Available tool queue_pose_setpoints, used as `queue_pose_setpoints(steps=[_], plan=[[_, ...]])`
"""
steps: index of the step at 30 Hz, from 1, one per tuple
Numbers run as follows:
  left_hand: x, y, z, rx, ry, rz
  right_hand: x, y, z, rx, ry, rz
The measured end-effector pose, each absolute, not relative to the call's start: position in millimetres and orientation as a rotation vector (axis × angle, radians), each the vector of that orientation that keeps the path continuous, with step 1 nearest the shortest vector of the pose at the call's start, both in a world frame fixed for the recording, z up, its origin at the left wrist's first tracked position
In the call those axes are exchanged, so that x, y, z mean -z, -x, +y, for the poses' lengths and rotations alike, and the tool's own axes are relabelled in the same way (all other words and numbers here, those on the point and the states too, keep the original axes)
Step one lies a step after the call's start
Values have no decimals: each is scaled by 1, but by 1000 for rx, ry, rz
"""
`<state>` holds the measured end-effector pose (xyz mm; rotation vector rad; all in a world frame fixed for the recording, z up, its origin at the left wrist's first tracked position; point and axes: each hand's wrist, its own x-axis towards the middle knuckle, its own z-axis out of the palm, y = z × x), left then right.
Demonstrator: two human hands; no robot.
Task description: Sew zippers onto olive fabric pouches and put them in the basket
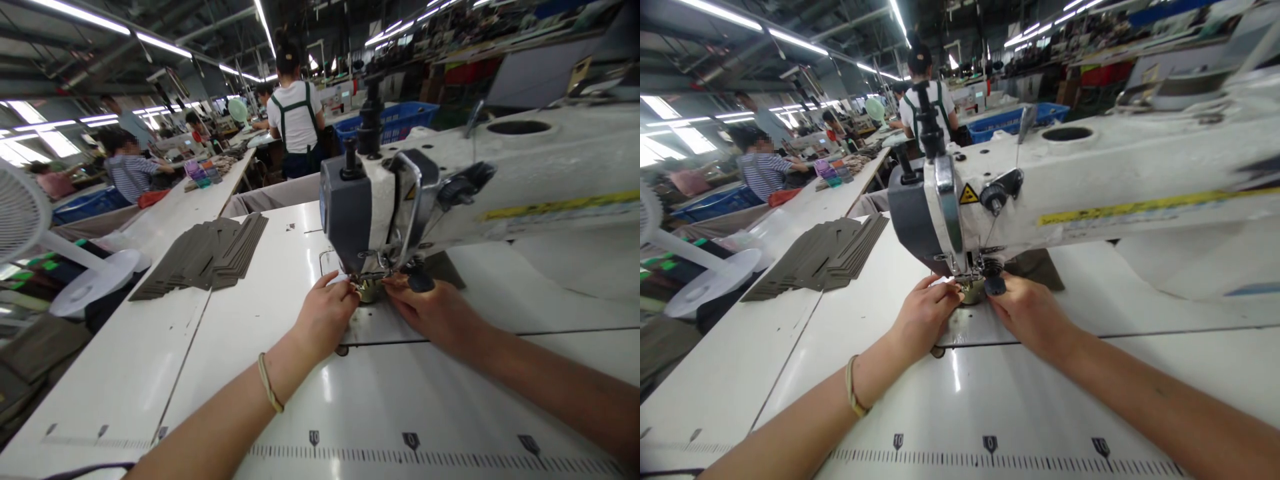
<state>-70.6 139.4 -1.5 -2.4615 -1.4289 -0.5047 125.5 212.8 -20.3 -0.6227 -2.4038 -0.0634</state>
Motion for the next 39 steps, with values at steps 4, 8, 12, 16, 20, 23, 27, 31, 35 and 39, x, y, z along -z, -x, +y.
queue_pose_setpoints(steps=[4, 8, 12, 16, 20, 23, 27, 31, 35, 39], plan=[[4, 72, 140, 575, 2472, -1449, 22, -125, 214, 89, 615, -2371], [5, 72, 139, 621, 2469, -1461, 25, -125, 214, 76, 630, -2360], [5, 72, 137, 656, 2441, -1466, 26, -124, 214, 41, 679, -2376], [6, 72, 139, 632, 2451, -1490, 27, -125, 216, 54, 669, -2403], [8, 73, 141, 590, 2471, -1478, 28, -125, 217, 86, 663, -2398], [9, 73, 141, 583, 2462, -1488, 30, -124, 216, 77, 656, -2406], [14, 75, 144, 588, 2459, -1519, 31, -122, 219, 74, 644, -2403], [9, 77, 142, 627, 2462, -1610, 18, -126, 222, 203, 734, -2358], [-13, 63, 116, 669, 2493, -1583, -1, -138, 193, 369, 829, -2340], [-23, 39, 86, 611, 2770, -1310, 1, -158, 132, 226, 598, -2373]])
